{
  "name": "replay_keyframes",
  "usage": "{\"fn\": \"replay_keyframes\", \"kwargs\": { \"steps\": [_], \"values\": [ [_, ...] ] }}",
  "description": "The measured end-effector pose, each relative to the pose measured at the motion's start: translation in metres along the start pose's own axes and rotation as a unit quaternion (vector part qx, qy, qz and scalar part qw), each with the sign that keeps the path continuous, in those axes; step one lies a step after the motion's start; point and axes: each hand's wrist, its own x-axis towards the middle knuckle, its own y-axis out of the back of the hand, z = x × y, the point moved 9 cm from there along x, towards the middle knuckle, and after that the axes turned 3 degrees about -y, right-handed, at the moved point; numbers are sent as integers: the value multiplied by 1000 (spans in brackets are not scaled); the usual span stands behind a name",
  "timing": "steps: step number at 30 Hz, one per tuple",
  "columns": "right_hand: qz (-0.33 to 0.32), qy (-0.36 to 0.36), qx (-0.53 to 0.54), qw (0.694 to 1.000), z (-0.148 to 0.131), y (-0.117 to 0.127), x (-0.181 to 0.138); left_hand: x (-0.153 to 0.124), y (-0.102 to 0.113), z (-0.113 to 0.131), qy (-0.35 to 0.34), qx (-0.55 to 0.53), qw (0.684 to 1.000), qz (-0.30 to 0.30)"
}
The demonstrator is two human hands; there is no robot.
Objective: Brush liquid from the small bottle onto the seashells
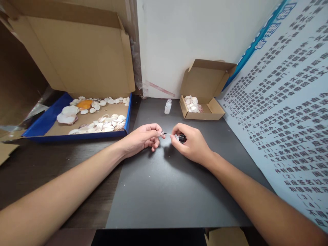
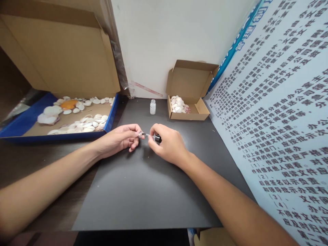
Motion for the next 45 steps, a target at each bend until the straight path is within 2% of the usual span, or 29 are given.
{"fn": "replay_keyframes", "kwargs": {
  "steps": [3,8,11,16,21,26,31,36,41,45],
  "values": [
    [20,8,14,1000,-2,4,0,0,0,0,-4,-1,1000,-3],
    [2,21,12,1000,-6,1,-1,-1,-2,2,-1,3,1000,-1],
    [18,9,3,1000,-4,4,0,-1,-2,2,4,11,1000,6],
    [14,35,20,999,-8,4,0,-1,-2,1,7,12,1000,9],
    [17,-1,-2,1000,1,4,1,-1,-2,1,4,22,1000,-3],
    [14,24,13,1000,-5,4,0,-1,-2,0,7,20,1000,1],
    [17,-5,-9,1000,1,5,1,-1,-2,1,3,18,1000,0],
    [10,27,12,1000,-5,4,0,-1,-1,0,3,21,1000,2],
    [12,6,0,1000,0,3,0,-1,-1,0,4,31,1000,-3],
    [18,22,16,999,-5,5,0,-1,-1,0,4,23,1000,2]
  ]
}}
